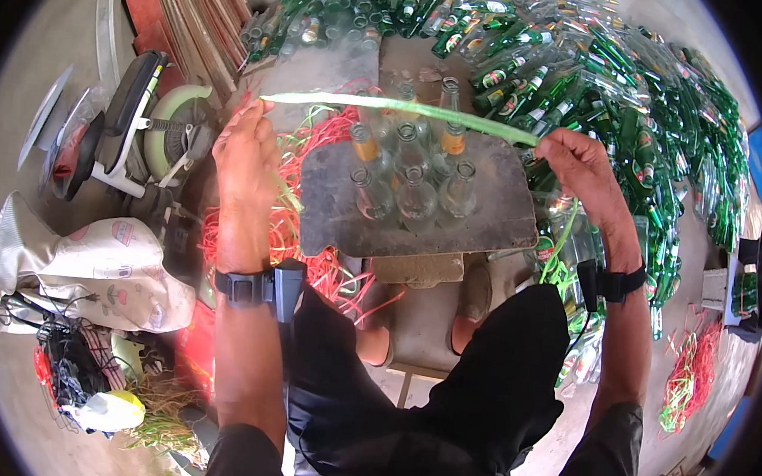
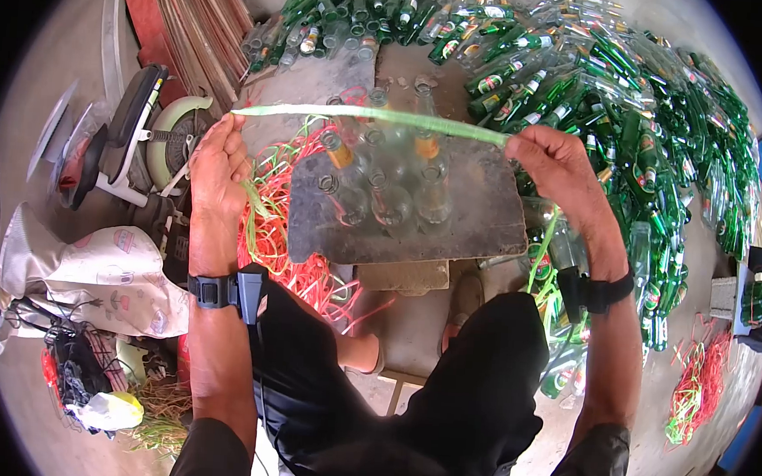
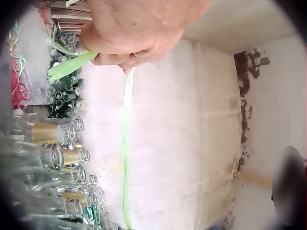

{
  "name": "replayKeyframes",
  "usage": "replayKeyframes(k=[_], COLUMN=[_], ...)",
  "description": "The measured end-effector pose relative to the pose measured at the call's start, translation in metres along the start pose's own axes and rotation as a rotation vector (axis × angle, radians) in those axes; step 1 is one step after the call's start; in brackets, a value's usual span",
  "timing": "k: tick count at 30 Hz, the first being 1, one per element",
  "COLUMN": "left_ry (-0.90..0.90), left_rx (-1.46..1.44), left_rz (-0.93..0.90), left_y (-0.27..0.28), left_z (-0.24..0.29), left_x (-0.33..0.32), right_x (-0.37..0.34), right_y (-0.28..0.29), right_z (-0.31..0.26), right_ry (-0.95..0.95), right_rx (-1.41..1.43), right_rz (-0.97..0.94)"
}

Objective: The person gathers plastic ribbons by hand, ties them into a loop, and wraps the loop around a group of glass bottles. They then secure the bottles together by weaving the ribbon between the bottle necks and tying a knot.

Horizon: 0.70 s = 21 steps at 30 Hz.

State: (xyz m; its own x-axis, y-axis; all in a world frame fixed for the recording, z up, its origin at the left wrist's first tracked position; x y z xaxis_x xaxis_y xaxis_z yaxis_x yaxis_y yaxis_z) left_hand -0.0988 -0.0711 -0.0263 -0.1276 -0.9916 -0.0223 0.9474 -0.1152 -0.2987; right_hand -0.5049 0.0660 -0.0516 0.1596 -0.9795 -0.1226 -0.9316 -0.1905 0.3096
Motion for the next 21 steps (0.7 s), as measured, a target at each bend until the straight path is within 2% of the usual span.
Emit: replayKeyframes(k=[3, 4, 7, 10, 12, 14, 16, 18, 19, 21], left_ry=[-0.018, -0.017, -0.014, -0.002, 0.041, 0.154, 0.192, 0.141, 0.179, 0.180], left_rx=[-0.017, -0.019, -0.038, 0.025, 0.063, 0.182, 0.134, 0.321, 0.394, 0.354], left_rz=[-0.007, -0.003, 0.012, 0.014, 0.057, 0.104, 0.044, 0.016, 0.018, -0.003], left_y=[0.001, 0.001, -0.001, 0.006, 0.011, 0.016, 0.024, 0.043, 0.039, 0.034], left_z=[-0.015, -0.021, -0.043, -0.077, -0.108, -0.140, -0.172, -0.219, -0.220, -0.224], left_x=[0.021, 0.028, 0.045, 0.064, 0.068, 0.067, 0.057, 0.058, 0.052, 0.042], right_x=[0.032, 0.044, 0.074, 0.101, 0.117, 0.129, 0.129, 0.136, 0.137, 0.134], right_y=[-0.001, -0.004, -0.010, -0.017, -0.025, -0.029, -0.037, -0.041, -0.043, -0.050], right_z=[0.008, 0.013, 0.027, 0.051, 0.078, 0.105, 0.114, 0.145, 0.161, 0.189], right_ry=[0.089, 0.088, 0.152, 0.174, 0.123, 0.107, 0.049, -0.020, -0.035, -0.075], right_rx=[0.257, 0.255, 0.305, 0.250, 0.198, 0.160, 0.209, 0.157, 0.182, 0.139], right_rz=[0.155, 0.152, 0.377, 0.414, 0.396, 0.420, 0.433, 0.412, 0.377, 0.369])
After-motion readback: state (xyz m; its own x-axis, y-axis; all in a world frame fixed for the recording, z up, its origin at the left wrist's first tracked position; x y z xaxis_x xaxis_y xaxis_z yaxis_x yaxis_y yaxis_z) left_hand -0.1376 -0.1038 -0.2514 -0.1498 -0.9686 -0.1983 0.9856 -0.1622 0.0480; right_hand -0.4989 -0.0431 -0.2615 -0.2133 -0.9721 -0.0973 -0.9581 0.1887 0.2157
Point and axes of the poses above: each hand's wrist, its own x-axis towards the middle knuckle, its own y-axis out of the back of the hand, z = x × y, the point moved 3 cm from there along x, towards the middle knuckle, and after that the axes turned 13 degrees about -z, right-handed, at the moved point
